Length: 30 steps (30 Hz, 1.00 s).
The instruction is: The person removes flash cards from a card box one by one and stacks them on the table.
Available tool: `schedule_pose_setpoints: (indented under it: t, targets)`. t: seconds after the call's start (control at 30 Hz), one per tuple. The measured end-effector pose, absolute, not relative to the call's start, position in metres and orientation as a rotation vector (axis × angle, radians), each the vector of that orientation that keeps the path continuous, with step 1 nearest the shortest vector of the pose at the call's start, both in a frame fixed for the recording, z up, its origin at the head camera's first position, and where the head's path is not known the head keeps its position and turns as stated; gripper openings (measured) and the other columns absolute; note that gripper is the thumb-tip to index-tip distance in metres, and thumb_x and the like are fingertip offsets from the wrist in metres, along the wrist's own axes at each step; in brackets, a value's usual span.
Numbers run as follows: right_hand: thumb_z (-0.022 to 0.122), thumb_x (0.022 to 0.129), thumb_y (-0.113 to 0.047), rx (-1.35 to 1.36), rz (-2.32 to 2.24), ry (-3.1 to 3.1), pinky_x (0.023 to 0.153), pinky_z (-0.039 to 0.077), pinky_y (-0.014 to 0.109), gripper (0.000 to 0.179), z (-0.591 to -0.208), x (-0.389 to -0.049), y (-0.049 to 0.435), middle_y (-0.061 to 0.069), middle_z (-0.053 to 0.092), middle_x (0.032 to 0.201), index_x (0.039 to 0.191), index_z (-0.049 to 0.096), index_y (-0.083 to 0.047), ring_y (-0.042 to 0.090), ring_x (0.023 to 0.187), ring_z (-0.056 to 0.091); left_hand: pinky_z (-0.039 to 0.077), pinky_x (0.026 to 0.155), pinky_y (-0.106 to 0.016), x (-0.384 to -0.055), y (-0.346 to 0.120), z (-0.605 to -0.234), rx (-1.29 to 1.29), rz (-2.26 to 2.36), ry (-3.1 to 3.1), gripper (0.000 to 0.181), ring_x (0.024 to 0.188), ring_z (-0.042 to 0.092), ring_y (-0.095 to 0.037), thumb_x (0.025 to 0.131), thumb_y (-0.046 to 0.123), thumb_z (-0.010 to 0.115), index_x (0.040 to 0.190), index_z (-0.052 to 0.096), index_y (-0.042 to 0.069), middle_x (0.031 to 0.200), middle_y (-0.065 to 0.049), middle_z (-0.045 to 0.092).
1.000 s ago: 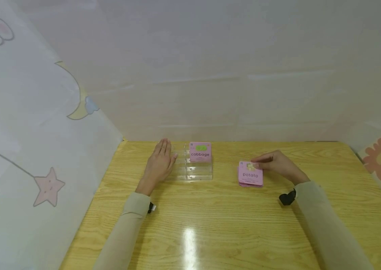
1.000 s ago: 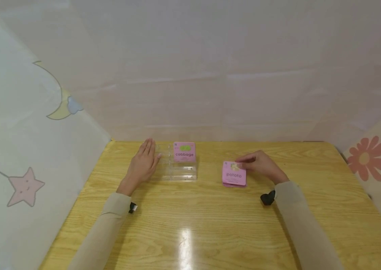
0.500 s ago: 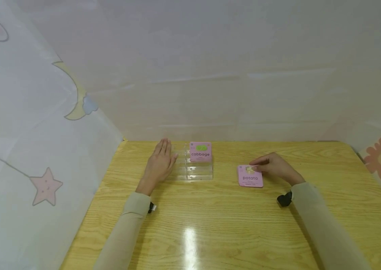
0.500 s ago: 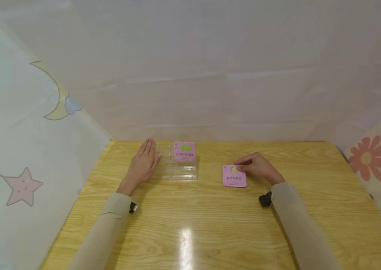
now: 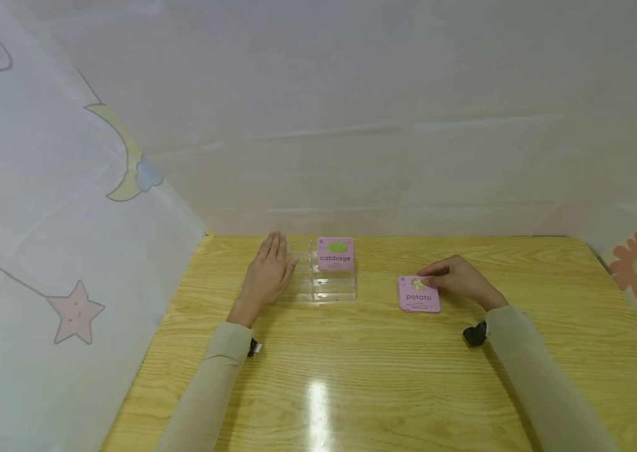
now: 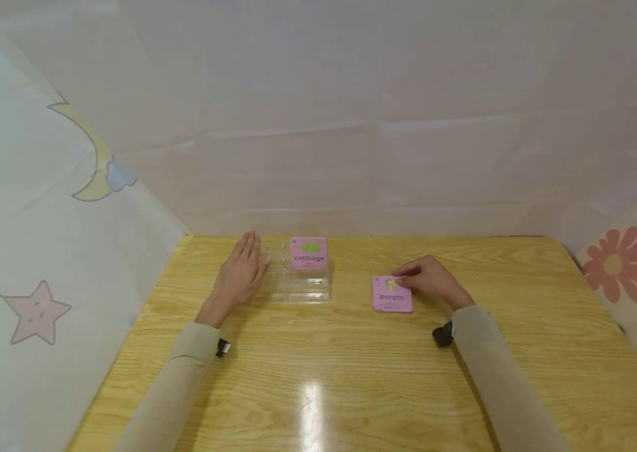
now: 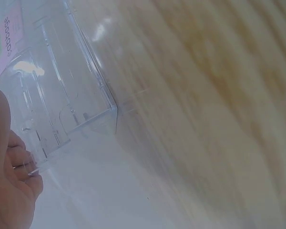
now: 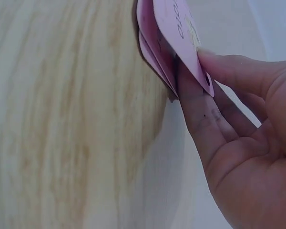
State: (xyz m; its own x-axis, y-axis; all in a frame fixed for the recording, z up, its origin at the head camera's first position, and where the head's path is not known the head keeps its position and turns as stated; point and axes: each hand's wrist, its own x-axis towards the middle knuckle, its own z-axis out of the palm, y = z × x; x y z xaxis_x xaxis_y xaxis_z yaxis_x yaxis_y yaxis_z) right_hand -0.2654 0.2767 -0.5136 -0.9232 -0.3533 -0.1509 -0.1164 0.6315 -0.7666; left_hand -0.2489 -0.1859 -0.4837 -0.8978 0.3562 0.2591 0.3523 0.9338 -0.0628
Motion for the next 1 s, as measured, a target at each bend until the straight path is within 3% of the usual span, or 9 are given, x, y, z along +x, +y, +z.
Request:
schedule_pose_setpoints:
  t: [0.2,0.47,1.0]
  targets:
    - [0.070,0.102,-0.020,-0.370,-1.132,2.629,0.103,0.057,0.053,0.025,-0.5124,-0.2625,0.2729,0.020,0.070,0.138,0.124,0.079,-0.012,0.040,0.129,0.064,0.022,0.135,-0.046,-0.2475,-0.1855,-0.4823,-0.525,0.004,-2.829,0.070,0.162,0.026,-0.040,0.116,0.043,0.029,0.161,0.026,-0.010,0.170,-0.028,0.028]
    - [0.071,0.101,-0.017,-0.364,-1.095,2.681,0.085,0.053,0.028,0.022,-0.5138,-0.2623,0.2701,0.019,0.075,0.129,0.120,0.081,-0.012,0.023,0.107,0.068,0.023,0.135,-0.047,-0.2481,-0.1857,-0.4824,-0.526,-0.024,-2.828,0.070,0.162,0.026,-0.040,0.115,0.042,0.031,0.161,0.026,-0.010,0.169,-0.028,0.029]
    - [0.070,0.101,-0.018,-0.337,-1.061,2.723,0.082,0.052,0.029,0.026,-0.5130,-0.2633,0.2749,0.019,0.073,0.125,0.123,0.078,-0.007,0.022,0.099,0.064,0.023,0.135,-0.047,-0.2484,-0.1857,-0.4827,-0.525,0.011,-2.834,0.072,0.162,0.025,-0.040,0.115,0.044,0.029,0.161,0.026,-0.011,0.170,-0.029,0.027]
